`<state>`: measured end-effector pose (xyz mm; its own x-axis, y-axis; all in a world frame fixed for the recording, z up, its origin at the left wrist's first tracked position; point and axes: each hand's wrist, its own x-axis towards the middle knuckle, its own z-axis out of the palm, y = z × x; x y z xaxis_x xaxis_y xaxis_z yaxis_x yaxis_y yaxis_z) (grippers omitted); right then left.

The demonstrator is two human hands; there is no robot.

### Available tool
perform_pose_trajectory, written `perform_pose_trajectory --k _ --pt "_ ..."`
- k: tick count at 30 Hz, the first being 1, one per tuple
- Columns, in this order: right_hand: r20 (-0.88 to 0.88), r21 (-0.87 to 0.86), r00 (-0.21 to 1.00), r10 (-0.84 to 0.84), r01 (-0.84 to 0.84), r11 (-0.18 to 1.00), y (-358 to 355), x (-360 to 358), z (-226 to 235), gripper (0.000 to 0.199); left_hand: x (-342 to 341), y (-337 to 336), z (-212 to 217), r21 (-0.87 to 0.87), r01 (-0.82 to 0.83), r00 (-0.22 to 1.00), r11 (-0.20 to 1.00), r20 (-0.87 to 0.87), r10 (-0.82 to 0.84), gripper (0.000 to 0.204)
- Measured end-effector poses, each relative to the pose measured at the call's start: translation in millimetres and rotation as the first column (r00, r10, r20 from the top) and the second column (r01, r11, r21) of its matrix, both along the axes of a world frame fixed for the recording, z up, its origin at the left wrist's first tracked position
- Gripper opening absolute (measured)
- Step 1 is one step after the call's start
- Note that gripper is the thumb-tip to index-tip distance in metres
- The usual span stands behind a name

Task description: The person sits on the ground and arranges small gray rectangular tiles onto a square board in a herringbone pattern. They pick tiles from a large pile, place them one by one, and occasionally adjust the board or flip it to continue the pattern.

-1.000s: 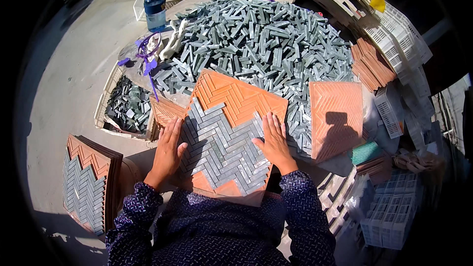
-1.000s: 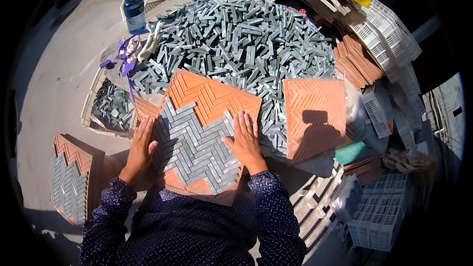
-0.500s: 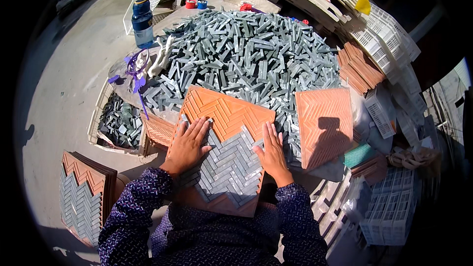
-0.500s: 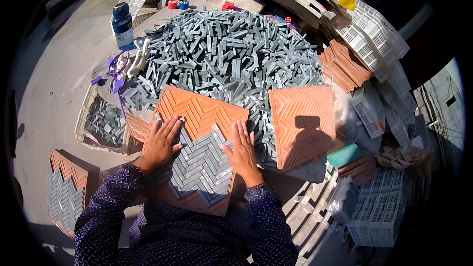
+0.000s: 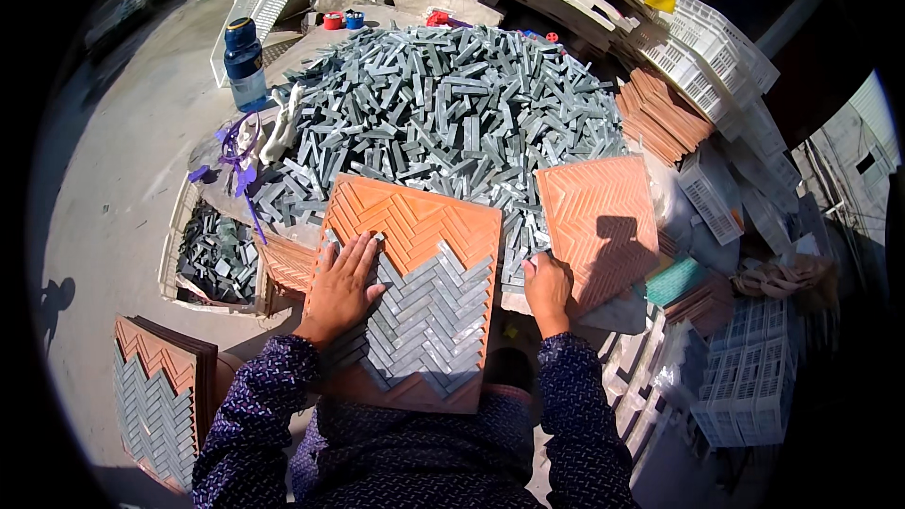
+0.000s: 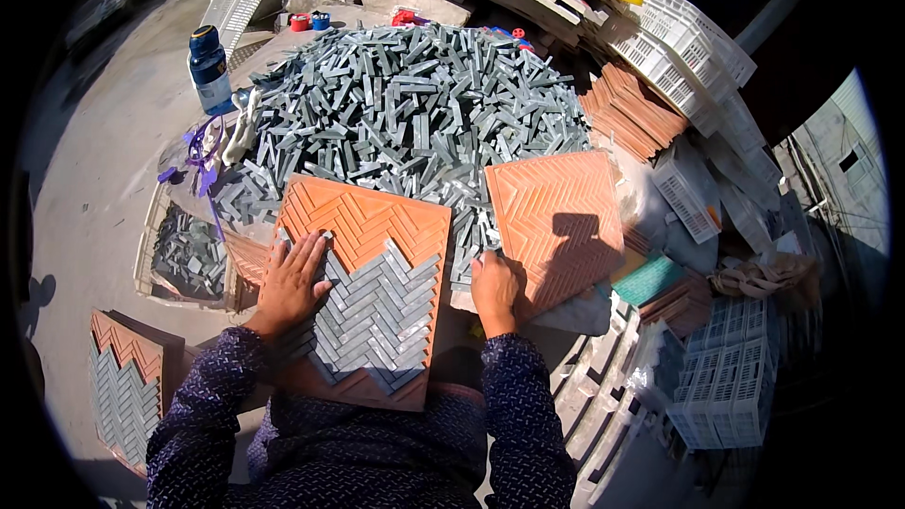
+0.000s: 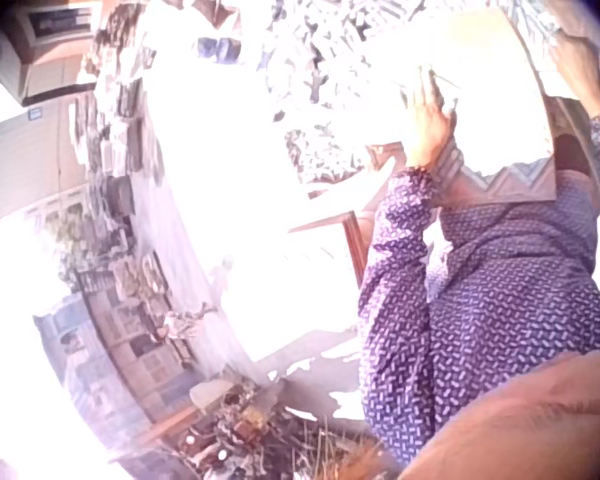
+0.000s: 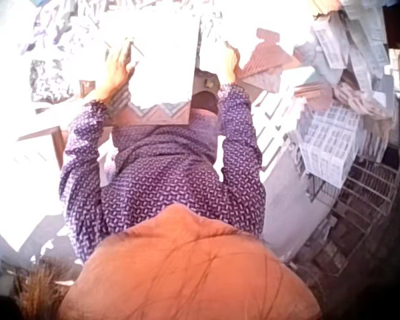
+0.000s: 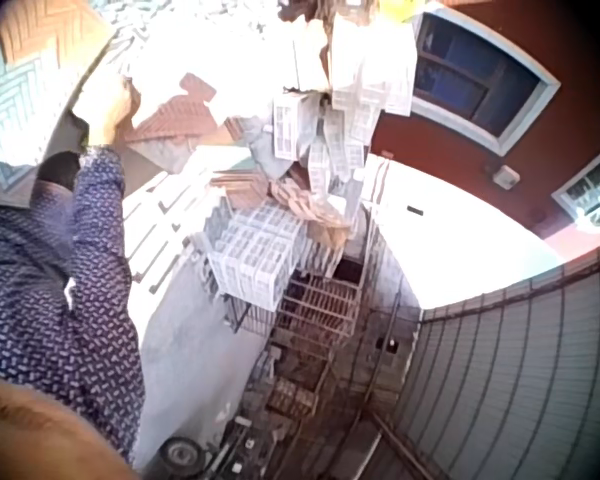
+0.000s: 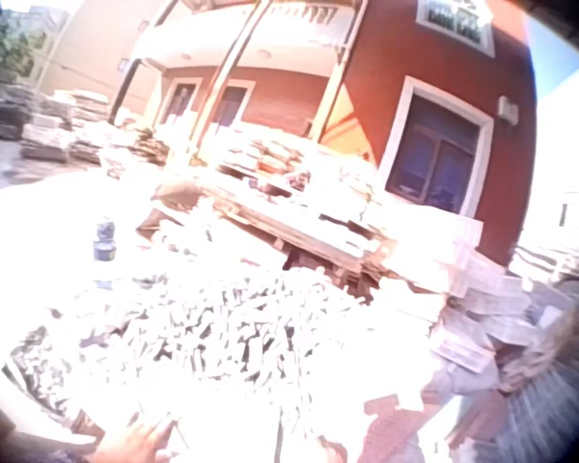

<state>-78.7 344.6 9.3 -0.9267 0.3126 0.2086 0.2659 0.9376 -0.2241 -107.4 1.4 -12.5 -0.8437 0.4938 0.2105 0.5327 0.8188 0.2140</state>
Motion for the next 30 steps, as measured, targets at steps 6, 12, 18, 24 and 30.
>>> perform_pose_trajectory --k 6,12,18,24,30 --pt "-0.039 -0.199 0.990 -0.135 0.125 0.972 -15 -15 -16 0.035 0 -8 6 0.082 0.026 0.998 0.996 0.061 -0.031 0.072" --pt "-0.069 -0.211 0.962 -0.264 0.245 0.946 2 -10 -17 0.032 43 -40 30 0.573 -0.101 0.986 0.814 0.165 0.006 0.059" --pt "-0.083 -0.909 0.989 -0.122 -0.024 0.416 -39 56 -4 0.014 145 -93 1 0.738 -0.457 0.889 0.496 0.365 0.277 0.036" --pt "0.157 -0.983 0.979 0.133 0.168 -0.077 -96 141 0 0.015 162 -77 3 0.763 -0.460 0.887 0.454 0.413 0.205 0.026" --pt "-0.032 -0.930 0.981 0.191 -0.100 0.355 -133 159 -15 0.015 161 -39 9 0.734 -0.315 0.930 0.602 0.366 0.040 0.024"
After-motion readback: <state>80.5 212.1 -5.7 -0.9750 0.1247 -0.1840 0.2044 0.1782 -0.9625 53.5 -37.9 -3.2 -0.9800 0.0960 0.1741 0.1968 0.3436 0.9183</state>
